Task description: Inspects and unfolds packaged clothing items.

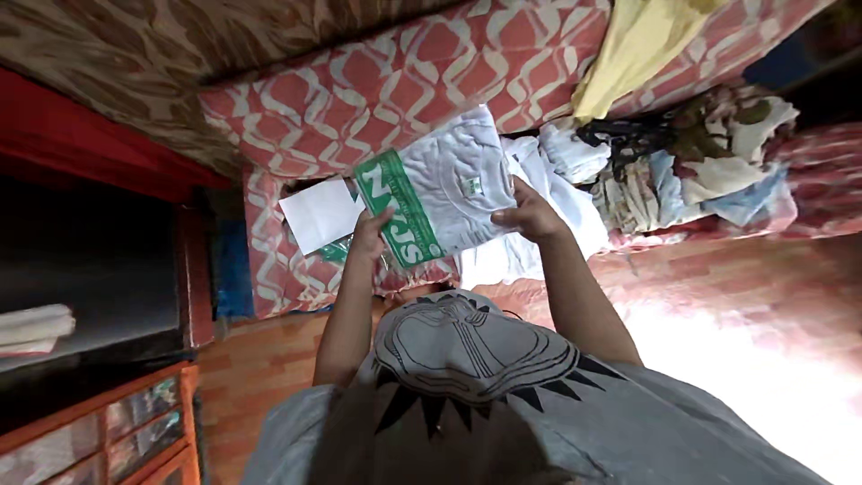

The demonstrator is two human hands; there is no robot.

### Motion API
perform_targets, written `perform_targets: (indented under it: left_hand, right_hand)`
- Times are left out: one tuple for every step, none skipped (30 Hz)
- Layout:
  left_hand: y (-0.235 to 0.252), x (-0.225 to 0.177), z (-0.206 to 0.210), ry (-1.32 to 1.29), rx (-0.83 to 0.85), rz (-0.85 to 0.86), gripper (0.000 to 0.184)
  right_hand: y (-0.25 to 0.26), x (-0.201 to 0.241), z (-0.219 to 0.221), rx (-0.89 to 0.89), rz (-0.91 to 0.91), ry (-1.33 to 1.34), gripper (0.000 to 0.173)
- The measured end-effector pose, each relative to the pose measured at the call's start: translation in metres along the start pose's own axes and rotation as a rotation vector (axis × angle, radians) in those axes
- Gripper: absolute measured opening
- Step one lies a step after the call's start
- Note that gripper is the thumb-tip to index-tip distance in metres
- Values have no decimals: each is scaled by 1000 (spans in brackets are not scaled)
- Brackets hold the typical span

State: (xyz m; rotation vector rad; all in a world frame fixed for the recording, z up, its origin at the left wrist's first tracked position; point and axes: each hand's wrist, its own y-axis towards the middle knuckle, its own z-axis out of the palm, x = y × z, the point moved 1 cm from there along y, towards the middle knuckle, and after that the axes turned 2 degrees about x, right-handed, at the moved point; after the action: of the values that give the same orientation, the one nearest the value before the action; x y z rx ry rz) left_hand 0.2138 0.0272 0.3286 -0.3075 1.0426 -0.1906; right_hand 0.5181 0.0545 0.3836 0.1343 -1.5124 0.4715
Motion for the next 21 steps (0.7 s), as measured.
perform_targets:
  left_hand:
    - [-1, -7, 8, 35, 38, 51, 27]
    - [-2, -14, 14, 115, 86, 136, 26]
    - [-3, -20, 18, 229, 166, 249, 23]
    - [-4, -26, 22, 374, 283, 391, 18]
    - [-5, -34, 27, 516, 401, 528, 16]
    - [-10, -43, 36, 618, 447, 624, 14]
    - [-16, -49, 46, 665, 432, 702, 12]
    - [-24, -54, 57, 644, 372, 728, 13]
    - [-34, -60, 70, 582, 291, 704, 21]
    - [-43, -68, 81, 543, 230, 641, 37]
    - [-46, -73, 87, 514, 209, 538, 55]
    - [-38, -66, 82, 408, 233, 516, 65]
    - [-31, -57, 75, 274, 268, 478, 64]
    - [-27, -50, 72, 118, 287, 401, 51]
    - [-25, -46, 71, -17, 281, 294, 48]
    - [-25, -44, 71, -93, 288, 205, 62]
    - [-25, -43, 69, -75, 301, 176, 62]
    - [-25, -42, 67, -20, 275, 197, 46]
    - [-26, -45, 68, 74, 216, 223, 26]
    - [-29, -49, 70, 148, 170, 246, 25]
    - [-32, -54, 72, 214, 149, 281, 30]
  right_hand:
    - [-3, -6, -7, -84, -12, -80, 55]
    - [-4, -12, -14, -173, -55, -150, 36]
    - [-4, -16, -18, -277, -113, -196, 22]
    - [-5, -20, -23, -359, -194, -224, 14]
    - [-6, -23, -30, -378, -314, -245, 14]
    - [-7, -19, -35, -390, -396, -238, 18]
    - [-10, -10, -36, -413, -442, -210, 22]
    - [-15, -2, -36, -456, -502, -159, 21]
    - [-16, 1, -39, -464, -612, -130, 22]
    - [-15, 2, -45, -403, -725, -109, 24]
    - [-12, 5, -47, -341, -815, -71, 23]
    - [-10, 8, -49, -268, -887, -33, 22]
    - [-7, 13, -50, -218, -932, -1, 22]
    - [-6, 13, -51, -164, -950, 13, 21]
    - [-6, 15, -50, -140, -934, 21, 20]
    - [-9, 18, -48, -162, -886, 12, 23]
    - [-12, 21, -45, -187, -813, 1, 27]
    - [-17, 24, -42, -203, -724, -33, 28]
    - [-21, 27, -40, -225, -605, -61, 28]
    - [-24, 27, -40, -226, -480, -106, 26]
    - [-25, 24, -42, -217, -370, -145, 27]
